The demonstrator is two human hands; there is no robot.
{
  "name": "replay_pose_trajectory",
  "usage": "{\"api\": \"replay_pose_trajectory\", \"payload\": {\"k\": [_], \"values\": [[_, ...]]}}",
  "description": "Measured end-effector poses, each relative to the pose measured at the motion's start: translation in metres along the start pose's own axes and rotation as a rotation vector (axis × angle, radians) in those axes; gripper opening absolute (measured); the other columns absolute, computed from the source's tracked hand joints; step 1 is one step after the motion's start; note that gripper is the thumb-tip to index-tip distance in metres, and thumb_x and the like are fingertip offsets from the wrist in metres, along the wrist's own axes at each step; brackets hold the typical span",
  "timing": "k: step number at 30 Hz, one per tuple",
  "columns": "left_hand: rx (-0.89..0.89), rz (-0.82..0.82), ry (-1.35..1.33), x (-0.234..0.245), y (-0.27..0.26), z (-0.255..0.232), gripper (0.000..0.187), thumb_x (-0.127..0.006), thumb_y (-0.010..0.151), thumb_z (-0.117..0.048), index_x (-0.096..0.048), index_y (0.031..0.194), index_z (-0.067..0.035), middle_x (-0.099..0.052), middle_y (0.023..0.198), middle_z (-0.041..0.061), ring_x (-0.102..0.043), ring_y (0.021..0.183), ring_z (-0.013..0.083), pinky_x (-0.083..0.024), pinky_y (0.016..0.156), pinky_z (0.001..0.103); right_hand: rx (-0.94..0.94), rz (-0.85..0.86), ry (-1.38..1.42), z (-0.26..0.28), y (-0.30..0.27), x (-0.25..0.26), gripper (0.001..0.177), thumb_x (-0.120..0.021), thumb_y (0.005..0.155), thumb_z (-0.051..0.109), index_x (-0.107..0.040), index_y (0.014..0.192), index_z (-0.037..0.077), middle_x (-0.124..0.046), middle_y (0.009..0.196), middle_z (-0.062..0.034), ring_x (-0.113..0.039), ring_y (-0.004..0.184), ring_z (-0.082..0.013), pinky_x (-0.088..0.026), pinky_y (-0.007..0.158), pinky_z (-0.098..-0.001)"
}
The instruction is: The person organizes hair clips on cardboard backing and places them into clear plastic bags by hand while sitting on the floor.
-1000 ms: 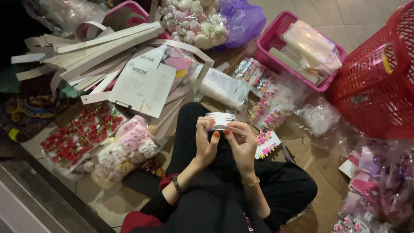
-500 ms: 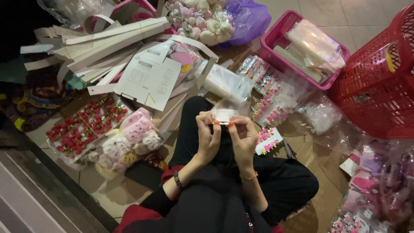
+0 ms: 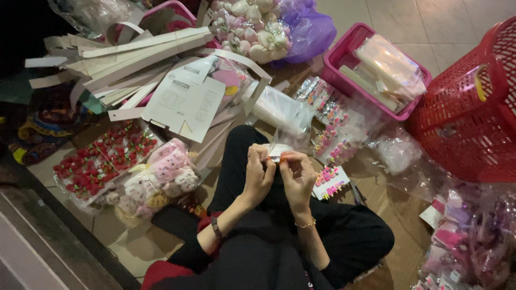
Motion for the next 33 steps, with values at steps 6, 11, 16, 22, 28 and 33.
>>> {"api": "replay_pose_trajectory", "payload": {"k": [6,11,16,22,28,33], "values": [[0.202,-0.132,-0.046,0.018,0.011,-0.034,0.026,-0.063,0.100,-0.030,-0.044,0.111,-0.014,-0.050,0.094,0.004,-0.057,0.086,0.0183,-0.050,0.079,0.033,-0.244,0.037,0.137,-0.008,0.009,-0.001,0.010,-0.072,0.096,0.011,-0.070,0.097,0.001,-0.073,0.076,-0.0132,-0.068,0.056,-0.0167,-0.049,0.040,-0.0214],[0.277,-0.124,0.027,0.023,0.011,-0.018,0.036,-0.053,0.103,-0.050,-0.054,0.102,-0.014,-0.056,0.092,0.008,-0.060,0.085,0.0240,-0.050,0.083,0.037,-0.252,0.061,0.139,-0.011,0.013,-0.018,0.012,-0.073,0.096,0.015,-0.071,0.095,0.003,-0.073,0.074,-0.0107,-0.066,0.055,-0.0139,-0.052,0.046,-0.0212],[0.198,-0.225,0.078,0.026,0.012,-0.004,0.033,-0.058,0.102,-0.043,-0.048,0.087,-0.015,-0.054,0.085,0.006,-0.058,0.078,0.0225,-0.048,0.076,0.032,-0.223,0.068,0.129,-0.004,0.013,-0.026,0.011,-0.073,0.095,0.013,-0.071,0.095,0.002,-0.075,0.082,-0.0112,-0.069,0.062,-0.0153,-0.058,0.055,-0.0253],[0.046,-0.269,0.087,0.029,0.014,0.008,0.029,-0.059,0.099,-0.026,-0.042,0.077,-0.015,-0.052,0.078,0.005,-0.053,0.069,0.0215,-0.044,0.071,0.029,-0.195,0.095,0.121,-0.010,0.012,-0.033,0.008,-0.072,0.096,0.009,-0.070,0.095,0.001,-0.073,0.085,-0.0107,-0.071,0.068,-0.0165,-0.061,0.062,-0.0278],[0.135,-0.223,-0.065,0.029,0.018,0.003,0.023,-0.070,0.097,-0.029,-0.060,0.089,-0.010,-0.063,0.089,0.005,-0.061,0.080,0.0164,-0.048,0.078,0.027,-0.243,0.027,0.121,-0.018,0.022,-0.029,0.009,-0.071,0.097,0.012,-0.069,0.097,0.003,-0.072,0.085,-0.0094,-0.068,0.069,-0.0152,-0.059,0.064,-0.0270],[0.048,-0.149,-0.115,0.031,0.034,-0.024,0.032,-0.068,0.096,-0.038,-0.073,0.094,-0.006,-0.074,0.094,0.009,-0.071,0.091,0.0239,-0.051,0.084,0.031,-0.272,-0.002,0.206,-0.023,0.029,-0.016,0.014,-0.071,0.097,0.014,-0.069,0.100,0.001,-0.069,0.079,-0.0110,-0.066,0.067,-0.0150,-0.058,0.062,-0.0275]]}}
Point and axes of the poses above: each hand's wrist, its own y-axis towards the middle knuckle, its own x-axis out of the back of the hand, z = x × y, the point moved 2 cm from there along y, towards the middle knuckle
